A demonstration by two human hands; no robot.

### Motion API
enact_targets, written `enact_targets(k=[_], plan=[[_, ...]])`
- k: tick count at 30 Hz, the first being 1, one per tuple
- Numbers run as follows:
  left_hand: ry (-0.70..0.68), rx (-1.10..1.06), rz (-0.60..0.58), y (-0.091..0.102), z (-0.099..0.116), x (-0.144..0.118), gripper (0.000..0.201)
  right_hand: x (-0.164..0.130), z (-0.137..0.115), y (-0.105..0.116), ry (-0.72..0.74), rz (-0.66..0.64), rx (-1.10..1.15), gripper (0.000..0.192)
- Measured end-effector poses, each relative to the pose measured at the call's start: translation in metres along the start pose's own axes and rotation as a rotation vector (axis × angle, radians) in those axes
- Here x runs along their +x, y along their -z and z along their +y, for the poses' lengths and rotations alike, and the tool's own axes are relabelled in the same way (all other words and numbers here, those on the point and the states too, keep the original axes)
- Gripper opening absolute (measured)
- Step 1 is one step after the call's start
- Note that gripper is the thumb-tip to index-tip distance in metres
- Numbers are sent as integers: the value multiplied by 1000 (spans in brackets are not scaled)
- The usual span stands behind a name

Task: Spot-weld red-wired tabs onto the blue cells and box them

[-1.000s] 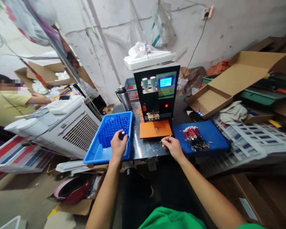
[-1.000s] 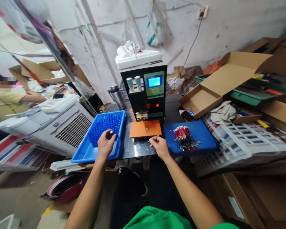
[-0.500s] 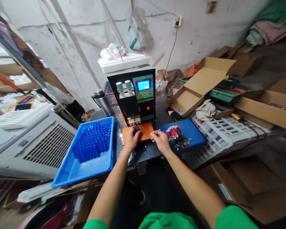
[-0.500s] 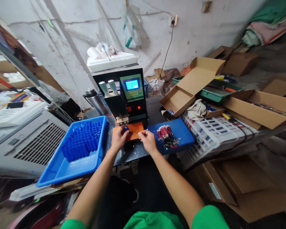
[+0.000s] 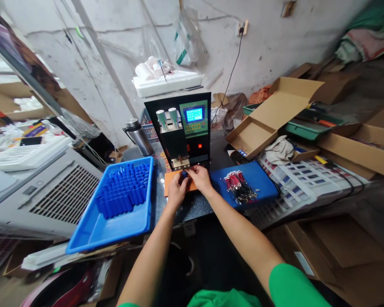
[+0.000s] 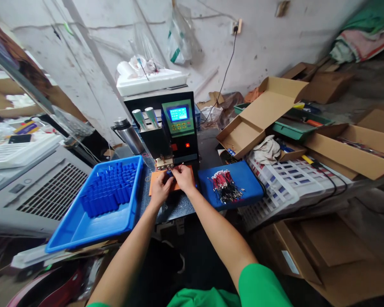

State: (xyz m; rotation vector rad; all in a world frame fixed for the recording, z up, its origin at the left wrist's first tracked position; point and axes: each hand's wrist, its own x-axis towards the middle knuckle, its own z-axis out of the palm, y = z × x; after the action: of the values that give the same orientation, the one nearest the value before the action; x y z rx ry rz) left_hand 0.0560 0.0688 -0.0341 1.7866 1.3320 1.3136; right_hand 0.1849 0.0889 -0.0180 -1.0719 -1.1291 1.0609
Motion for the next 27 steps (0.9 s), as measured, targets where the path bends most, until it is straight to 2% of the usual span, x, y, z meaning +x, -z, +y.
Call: enact_targets(k=[9,19,27], plan=[[1,-19,16,-3,6,-3,35,-1,-2,-4,28,23,-118,23],[16,60,40,-2,14,-3,31,-3,-6,-4,42,32,-171,22],[6,66,39,-1,11,-3,33,-4,-9,-3,50,26,-176,18]])
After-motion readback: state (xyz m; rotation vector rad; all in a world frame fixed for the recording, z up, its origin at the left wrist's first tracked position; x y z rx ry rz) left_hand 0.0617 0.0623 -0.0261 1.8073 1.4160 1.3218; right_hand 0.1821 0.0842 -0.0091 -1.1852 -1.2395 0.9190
